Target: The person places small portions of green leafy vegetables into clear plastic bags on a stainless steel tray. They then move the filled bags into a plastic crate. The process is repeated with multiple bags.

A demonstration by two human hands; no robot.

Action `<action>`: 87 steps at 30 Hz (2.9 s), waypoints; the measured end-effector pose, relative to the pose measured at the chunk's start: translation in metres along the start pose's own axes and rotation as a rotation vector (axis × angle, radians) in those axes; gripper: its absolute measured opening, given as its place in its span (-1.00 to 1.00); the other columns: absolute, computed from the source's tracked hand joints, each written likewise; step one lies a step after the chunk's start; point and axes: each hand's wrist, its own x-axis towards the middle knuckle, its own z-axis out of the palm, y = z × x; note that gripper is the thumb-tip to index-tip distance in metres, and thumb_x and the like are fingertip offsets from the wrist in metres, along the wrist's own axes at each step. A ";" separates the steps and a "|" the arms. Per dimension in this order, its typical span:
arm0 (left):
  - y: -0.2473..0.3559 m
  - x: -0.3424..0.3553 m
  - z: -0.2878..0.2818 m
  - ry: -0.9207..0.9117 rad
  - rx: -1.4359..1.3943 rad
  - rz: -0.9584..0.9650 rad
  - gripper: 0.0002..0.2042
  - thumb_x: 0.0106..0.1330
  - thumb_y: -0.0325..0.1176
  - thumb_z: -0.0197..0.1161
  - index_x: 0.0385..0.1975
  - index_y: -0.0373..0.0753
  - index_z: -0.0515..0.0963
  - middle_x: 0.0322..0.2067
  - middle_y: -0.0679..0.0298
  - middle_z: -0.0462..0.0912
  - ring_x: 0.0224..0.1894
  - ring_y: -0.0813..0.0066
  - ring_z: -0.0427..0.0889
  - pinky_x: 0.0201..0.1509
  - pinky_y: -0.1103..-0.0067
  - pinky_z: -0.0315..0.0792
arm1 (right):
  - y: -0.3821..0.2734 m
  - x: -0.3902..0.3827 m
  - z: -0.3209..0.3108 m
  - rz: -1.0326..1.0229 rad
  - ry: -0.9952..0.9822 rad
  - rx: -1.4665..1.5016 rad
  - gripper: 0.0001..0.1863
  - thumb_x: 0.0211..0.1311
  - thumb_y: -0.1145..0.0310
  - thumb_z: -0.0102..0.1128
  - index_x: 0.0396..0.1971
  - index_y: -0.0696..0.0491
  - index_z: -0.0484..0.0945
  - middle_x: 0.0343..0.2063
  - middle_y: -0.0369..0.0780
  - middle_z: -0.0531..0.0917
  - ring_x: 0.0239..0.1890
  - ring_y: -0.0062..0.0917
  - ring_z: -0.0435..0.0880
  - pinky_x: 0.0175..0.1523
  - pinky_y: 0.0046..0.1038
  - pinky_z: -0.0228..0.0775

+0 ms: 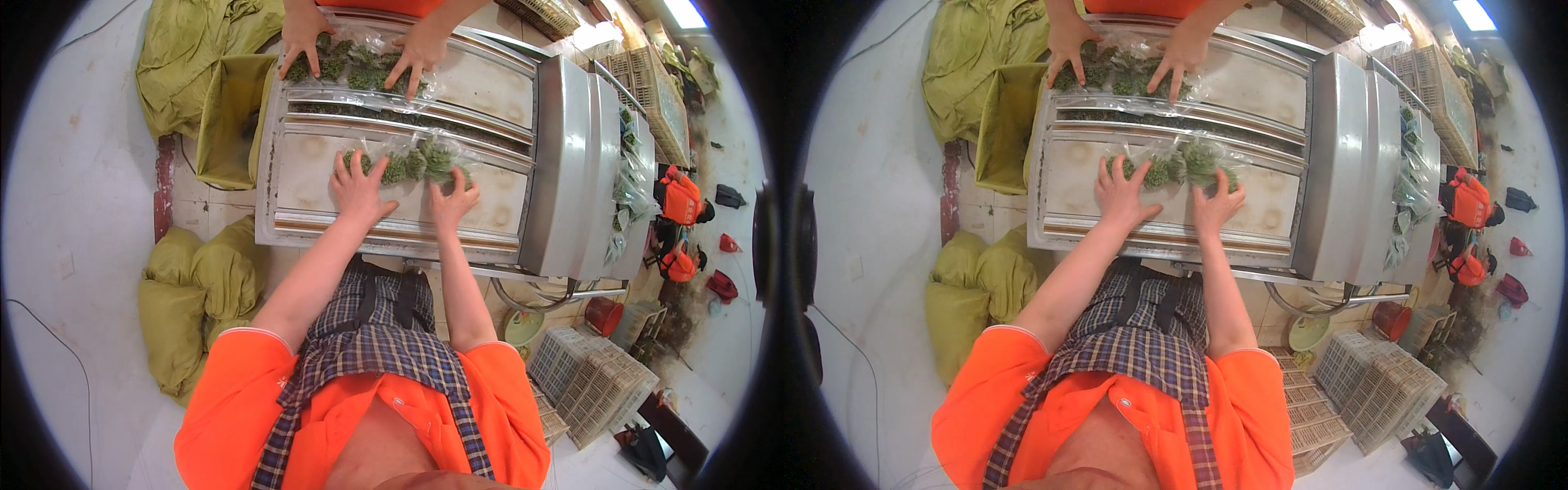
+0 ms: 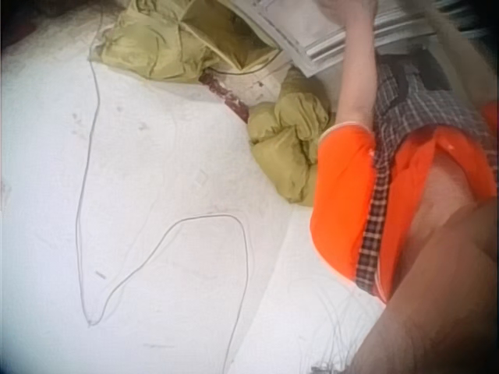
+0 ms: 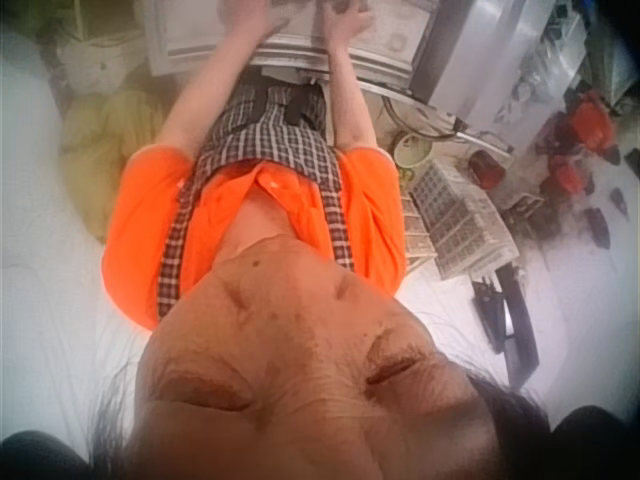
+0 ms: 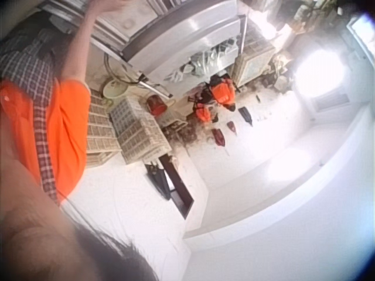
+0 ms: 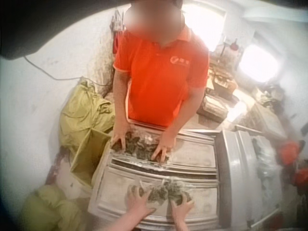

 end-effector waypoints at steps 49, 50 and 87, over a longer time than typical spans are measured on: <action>-0.164 0.087 -0.018 0.613 0.128 0.295 -0.64 0.29 -0.22 0.12 -0.07 -0.37 0.57 -0.09 -0.03 0.62 0.04 0.01 0.53 0.15 0.25 0.36 | 0.020 -0.205 -0.072 0.417 -0.423 0.500 -0.64 -0.04 0.59 0.01 -0.20 0.05 0.63 -0.19 -0.09 0.67 -0.07 -0.17 0.62 -0.05 -0.18 0.47; -0.141 0.081 -0.012 0.594 0.089 0.475 -0.65 0.28 -0.24 0.13 -0.07 -0.36 0.57 -0.10 -0.02 0.61 0.04 0.02 0.52 0.16 0.24 0.35 | 0.017 -0.211 -0.078 0.464 -0.338 0.526 -0.64 -0.03 0.58 0.02 -0.20 0.04 0.63 -0.18 -0.09 0.67 -0.05 -0.18 0.61 -0.04 -0.18 0.47; 0.252 -0.463 0.430 -1.046 -0.014 2.659 0.06 -0.15 -0.14 0.61 0.39 0.24 0.01 0.40 -0.05 -0.17 0.35 -0.25 0.04 0.28 0.09 0.29 | 0.105 -0.416 -0.039 1.807 1.476 -0.305 -0.40 0.21 0.18 0.27 0.23 -0.01 0.34 0.31 -0.06 0.22 0.38 -0.08 0.11 0.38 0.00 0.00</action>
